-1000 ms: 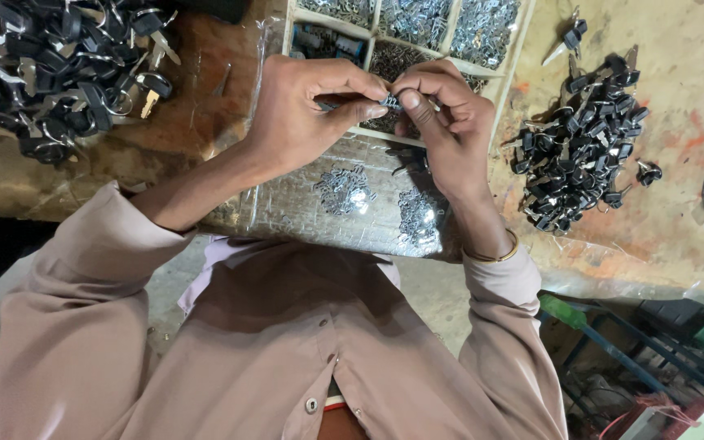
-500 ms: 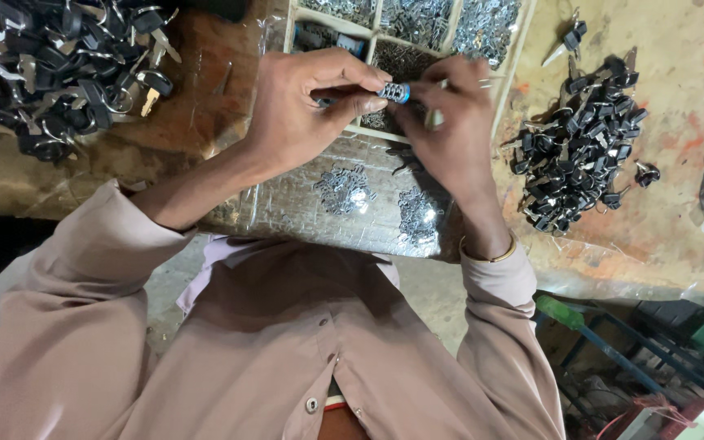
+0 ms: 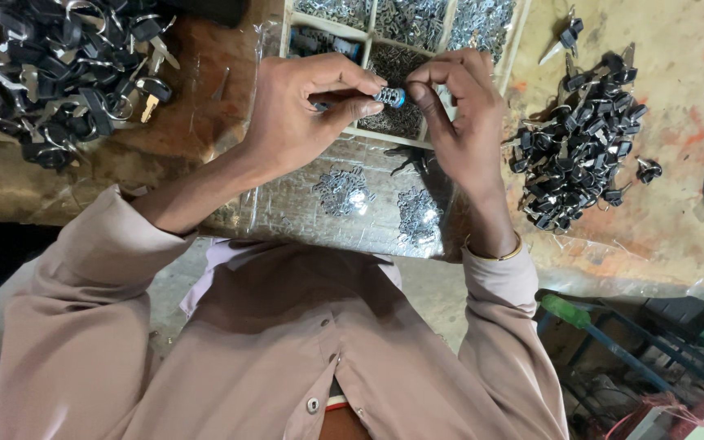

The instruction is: The person sits at a workbench assembling small lock components, picking tiny metal pins from a compartment tray and pressing them into a small lock body held in the other hand, then setting the finished piece aside and starting the next one.

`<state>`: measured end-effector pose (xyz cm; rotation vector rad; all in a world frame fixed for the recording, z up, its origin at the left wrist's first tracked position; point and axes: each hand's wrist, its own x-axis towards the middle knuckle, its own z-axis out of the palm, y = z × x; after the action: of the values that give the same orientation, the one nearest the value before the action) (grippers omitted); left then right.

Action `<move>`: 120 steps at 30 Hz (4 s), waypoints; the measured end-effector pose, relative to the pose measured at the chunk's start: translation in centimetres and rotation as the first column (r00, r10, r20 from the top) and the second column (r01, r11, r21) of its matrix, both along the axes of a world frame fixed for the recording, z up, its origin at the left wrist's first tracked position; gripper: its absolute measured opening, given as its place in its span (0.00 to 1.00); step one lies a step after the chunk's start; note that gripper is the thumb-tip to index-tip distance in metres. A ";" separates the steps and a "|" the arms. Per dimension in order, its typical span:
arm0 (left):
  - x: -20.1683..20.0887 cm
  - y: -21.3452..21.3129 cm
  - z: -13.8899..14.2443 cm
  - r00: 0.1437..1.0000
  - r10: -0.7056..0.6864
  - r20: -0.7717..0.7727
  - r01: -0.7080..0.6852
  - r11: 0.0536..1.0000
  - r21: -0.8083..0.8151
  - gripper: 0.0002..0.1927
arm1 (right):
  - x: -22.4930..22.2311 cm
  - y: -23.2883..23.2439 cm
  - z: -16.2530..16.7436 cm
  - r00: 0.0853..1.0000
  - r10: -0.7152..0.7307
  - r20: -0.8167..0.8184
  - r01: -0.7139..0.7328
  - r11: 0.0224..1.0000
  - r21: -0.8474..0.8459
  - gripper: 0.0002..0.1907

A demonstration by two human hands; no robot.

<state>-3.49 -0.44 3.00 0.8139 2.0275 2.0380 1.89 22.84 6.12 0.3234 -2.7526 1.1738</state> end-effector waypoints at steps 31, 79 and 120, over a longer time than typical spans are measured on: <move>0.4 0.4 -1.7 0.984 0.014 -0.178 -0.031 0.995 -0.095 0.10 | 0.9 -0.7 0.7 0.996 0.088 -0.010 -0.088 0.996 0.017 0.11; 22.9 -5.6 -2.1 0.947 0.207 0.246 -0.184 0.976 -0.115 0.13 | 23.4 -5.0 -1.6 0.992 -0.024 -0.125 0.067 0.931 0.359 0.16; 23.2 -5.2 -3.7 0.962 0.187 0.201 -0.173 0.981 -0.085 0.13 | 23.1 -6.6 -1.0 0.984 -0.124 -0.129 0.166 0.899 0.406 0.15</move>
<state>19.69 -5.60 -0.72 0.3961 2.1032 2.0349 24.98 16.21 5.09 0.2044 -2.8564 0.5112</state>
